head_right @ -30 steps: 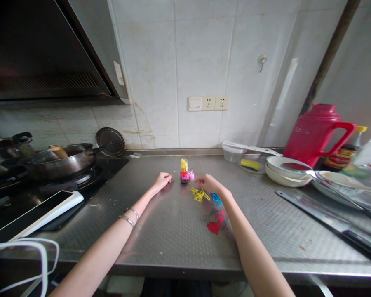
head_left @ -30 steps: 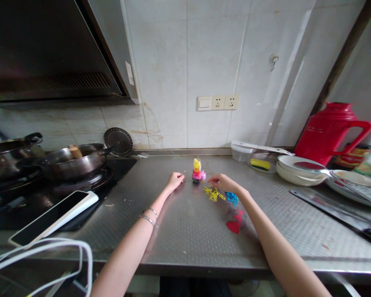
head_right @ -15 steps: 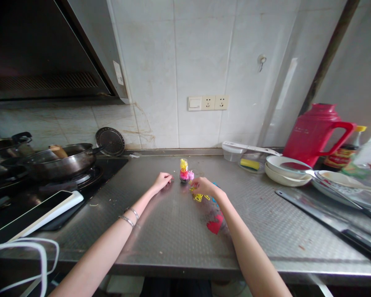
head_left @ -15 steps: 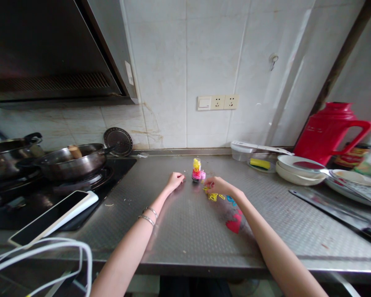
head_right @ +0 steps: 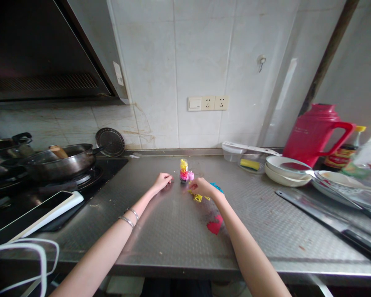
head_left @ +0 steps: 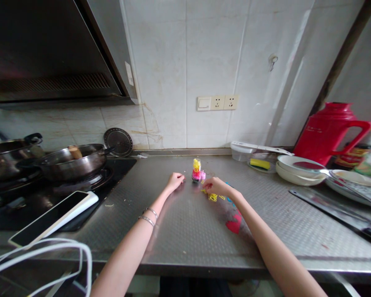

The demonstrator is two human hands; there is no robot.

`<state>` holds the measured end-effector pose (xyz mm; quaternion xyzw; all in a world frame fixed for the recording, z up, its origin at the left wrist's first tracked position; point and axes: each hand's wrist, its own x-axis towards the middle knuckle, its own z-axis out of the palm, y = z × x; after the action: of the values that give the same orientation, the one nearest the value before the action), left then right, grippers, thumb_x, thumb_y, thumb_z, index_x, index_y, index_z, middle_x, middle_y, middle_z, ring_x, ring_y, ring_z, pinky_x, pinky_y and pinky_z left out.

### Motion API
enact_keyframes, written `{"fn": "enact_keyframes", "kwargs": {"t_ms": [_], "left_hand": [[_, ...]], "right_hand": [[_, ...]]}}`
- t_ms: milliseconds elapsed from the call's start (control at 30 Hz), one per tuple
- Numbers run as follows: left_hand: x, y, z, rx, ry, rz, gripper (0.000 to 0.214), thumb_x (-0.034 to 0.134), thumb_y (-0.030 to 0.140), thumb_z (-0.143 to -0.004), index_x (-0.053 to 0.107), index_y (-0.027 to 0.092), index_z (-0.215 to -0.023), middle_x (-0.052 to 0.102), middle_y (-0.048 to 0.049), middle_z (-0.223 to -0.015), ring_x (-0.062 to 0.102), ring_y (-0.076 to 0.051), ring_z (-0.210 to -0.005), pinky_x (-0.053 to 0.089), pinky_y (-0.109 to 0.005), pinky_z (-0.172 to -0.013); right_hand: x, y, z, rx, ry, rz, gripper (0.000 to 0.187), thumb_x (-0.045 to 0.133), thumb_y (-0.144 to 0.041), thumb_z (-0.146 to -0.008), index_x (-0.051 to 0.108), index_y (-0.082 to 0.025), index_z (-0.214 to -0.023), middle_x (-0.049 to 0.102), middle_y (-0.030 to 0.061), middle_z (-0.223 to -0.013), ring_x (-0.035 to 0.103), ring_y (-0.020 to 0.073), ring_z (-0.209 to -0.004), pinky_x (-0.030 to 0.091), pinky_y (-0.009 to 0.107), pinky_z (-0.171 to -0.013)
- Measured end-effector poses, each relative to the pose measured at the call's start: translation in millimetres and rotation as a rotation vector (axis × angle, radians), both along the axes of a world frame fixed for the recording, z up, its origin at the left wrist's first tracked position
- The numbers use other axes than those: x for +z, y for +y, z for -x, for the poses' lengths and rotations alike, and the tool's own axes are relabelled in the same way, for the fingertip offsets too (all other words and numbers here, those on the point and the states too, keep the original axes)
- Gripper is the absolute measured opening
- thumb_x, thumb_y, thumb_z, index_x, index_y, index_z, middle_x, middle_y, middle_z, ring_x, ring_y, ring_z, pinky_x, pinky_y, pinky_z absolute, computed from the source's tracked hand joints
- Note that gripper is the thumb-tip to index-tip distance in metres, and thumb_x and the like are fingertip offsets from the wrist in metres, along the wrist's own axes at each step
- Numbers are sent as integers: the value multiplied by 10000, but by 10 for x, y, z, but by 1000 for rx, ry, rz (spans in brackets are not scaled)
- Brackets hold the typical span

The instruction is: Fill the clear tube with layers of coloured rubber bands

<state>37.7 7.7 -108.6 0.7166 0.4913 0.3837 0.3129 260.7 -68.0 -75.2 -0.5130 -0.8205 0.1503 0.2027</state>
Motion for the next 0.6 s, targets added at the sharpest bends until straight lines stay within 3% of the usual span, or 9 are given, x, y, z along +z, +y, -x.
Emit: {"fn": "enact_keyframes", "kwargs": {"t_ms": [367, 600], "left_hand": [[28, -22, 17, -14, 6, -11, 270, 445, 271, -719, 652, 115, -645, 554, -4, -511, 460, -89, -463, 315, -201, -490], [4, 2, 21, -8, -3, 13, 275, 440, 273, -726, 654, 106, -678, 553, -6, -517, 458, -86, -450, 314, -198, -474]], "right_hand": [[50, -41, -7, -59, 78, 23, 340, 470, -104, -586, 709, -151, -823, 628, -24, -596, 523, 95, -550, 359, 172, -512], [168, -49, -92, -43, 329, 37, 284, 526, -189, -636, 698, -125, -852, 659, 12, -679, 571, 135, -641, 420, 205, -572]]}}
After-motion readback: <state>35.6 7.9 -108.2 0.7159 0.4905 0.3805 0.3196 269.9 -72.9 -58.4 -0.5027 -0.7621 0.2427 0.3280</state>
